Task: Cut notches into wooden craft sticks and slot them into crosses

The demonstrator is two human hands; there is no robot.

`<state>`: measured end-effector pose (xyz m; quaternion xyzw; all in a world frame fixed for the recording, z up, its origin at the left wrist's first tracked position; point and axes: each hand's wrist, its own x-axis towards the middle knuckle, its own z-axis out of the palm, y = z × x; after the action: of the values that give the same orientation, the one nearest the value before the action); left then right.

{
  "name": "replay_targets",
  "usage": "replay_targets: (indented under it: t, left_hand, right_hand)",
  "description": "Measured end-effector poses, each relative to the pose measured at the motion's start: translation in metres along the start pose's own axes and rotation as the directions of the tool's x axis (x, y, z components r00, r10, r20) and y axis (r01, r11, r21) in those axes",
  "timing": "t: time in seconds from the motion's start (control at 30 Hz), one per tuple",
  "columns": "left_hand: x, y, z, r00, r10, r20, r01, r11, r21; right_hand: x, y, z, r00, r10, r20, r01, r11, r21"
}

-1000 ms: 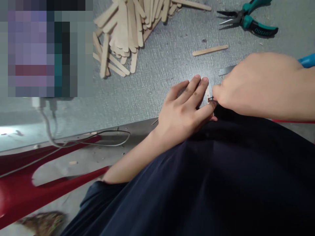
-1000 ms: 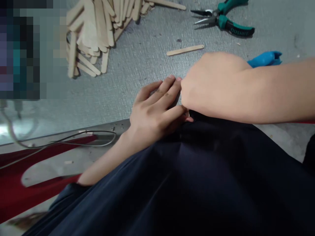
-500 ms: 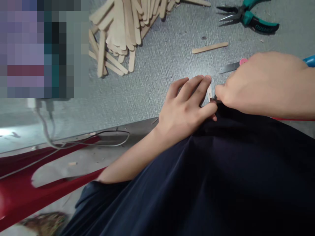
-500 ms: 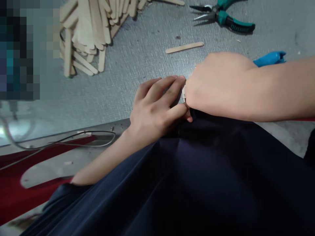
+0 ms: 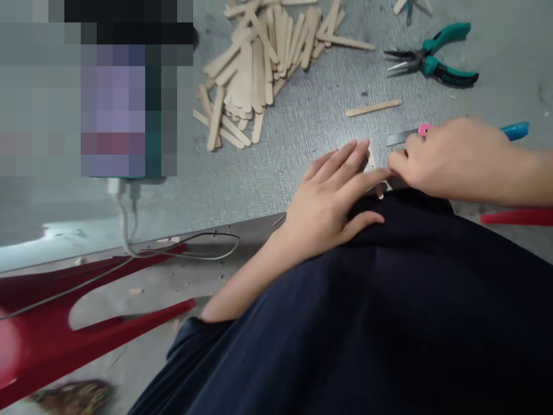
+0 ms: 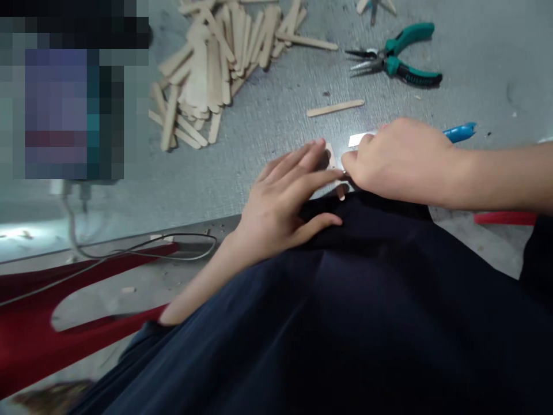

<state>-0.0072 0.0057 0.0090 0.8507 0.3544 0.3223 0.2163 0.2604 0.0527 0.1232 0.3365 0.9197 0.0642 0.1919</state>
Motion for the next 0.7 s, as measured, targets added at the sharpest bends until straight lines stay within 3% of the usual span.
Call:
replay_targets:
  t: [0.07, 0.13, 0.23, 0.3, 0.5, 0.7]
  left_hand:
    - [0.004, 0.004, -0.006, 0.978, -0.187, -0.096, 0.156, 0.952, -0.262]
    - [0.011, 0.007, -0.011, 0.919, -0.376, -0.117, 0.266, 0.813, -0.518]
    - [0.027, 0.011, -0.02, 0.858, -0.511, 0.054, 0.376, 0.553, -0.744]
    - [0.04, 0.015, -0.026, 0.833, -0.536, 0.136, 0.426, 0.465, -0.776]
    - [0.082, 0.015, -0.042, 0.828, -0.554, 0.088, 0.45, 0.563, -0.693]
    - [0.119, -0.005, -0.056, 0.854, -0.519, -0.037, 0.359, 0.639, -0.68]
  right_hand:
    - [0.0, -0.001, -0.001, 0.996, 0.027, -0.087, -0.038, 0.992, -0.121]
    - [-0.001, 0.0, 0.0, 0.972, 0.052, -0.229, -0.085, 0.987, -0.136]
    - [-0.002, 0.003, 0.0, 0.912, 0.067, -0.405, -0.117, 0.988, -0.098]
    - [0.001, 0.006, -0.001, 0.872, 0.074, -0.484, -0.141, 0.984, -0.105]
    - [0.02, 0.017, -0.009, 0.817, 0.151, -0.556, -0.219, 0.974, -0.057]
    - [0.054, 0.063, -0.026, 0.797, 0.426, -0.427, -0.385, 0.905, 0.182]
